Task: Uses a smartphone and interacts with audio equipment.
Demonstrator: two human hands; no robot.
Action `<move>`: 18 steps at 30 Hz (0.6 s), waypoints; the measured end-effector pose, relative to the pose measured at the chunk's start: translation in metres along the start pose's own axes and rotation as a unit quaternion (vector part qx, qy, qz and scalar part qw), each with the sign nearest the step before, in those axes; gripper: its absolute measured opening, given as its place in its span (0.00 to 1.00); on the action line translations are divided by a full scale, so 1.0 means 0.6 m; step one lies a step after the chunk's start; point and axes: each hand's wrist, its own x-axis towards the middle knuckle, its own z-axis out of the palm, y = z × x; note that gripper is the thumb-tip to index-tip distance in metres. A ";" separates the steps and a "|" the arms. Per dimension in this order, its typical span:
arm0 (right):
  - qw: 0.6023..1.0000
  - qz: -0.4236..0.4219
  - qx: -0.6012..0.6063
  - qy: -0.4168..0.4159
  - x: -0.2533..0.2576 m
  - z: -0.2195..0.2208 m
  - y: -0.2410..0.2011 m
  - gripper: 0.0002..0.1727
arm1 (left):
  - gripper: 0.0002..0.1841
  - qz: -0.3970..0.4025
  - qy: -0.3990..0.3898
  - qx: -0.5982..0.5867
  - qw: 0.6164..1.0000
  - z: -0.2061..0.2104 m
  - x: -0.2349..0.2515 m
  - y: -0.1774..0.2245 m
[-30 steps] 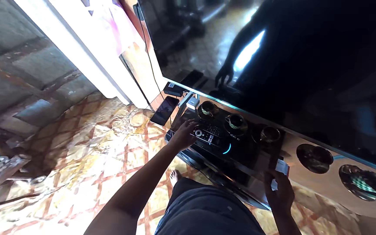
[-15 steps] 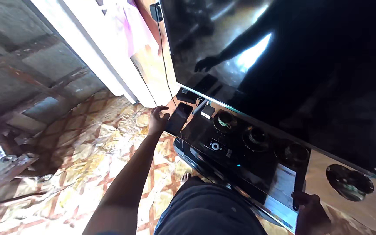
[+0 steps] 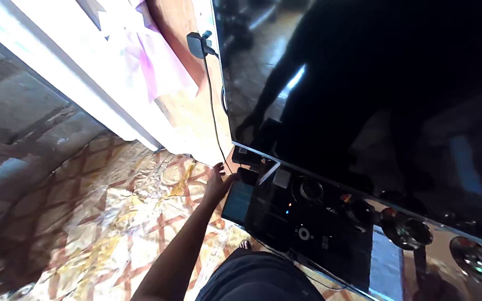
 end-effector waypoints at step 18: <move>0.994 0.054 -0.099 0.012 0.002 0.015 -0.001 0.29 | 0.35 0.021 -0.026 0.087 0.996 -0.008 0.002 -0.008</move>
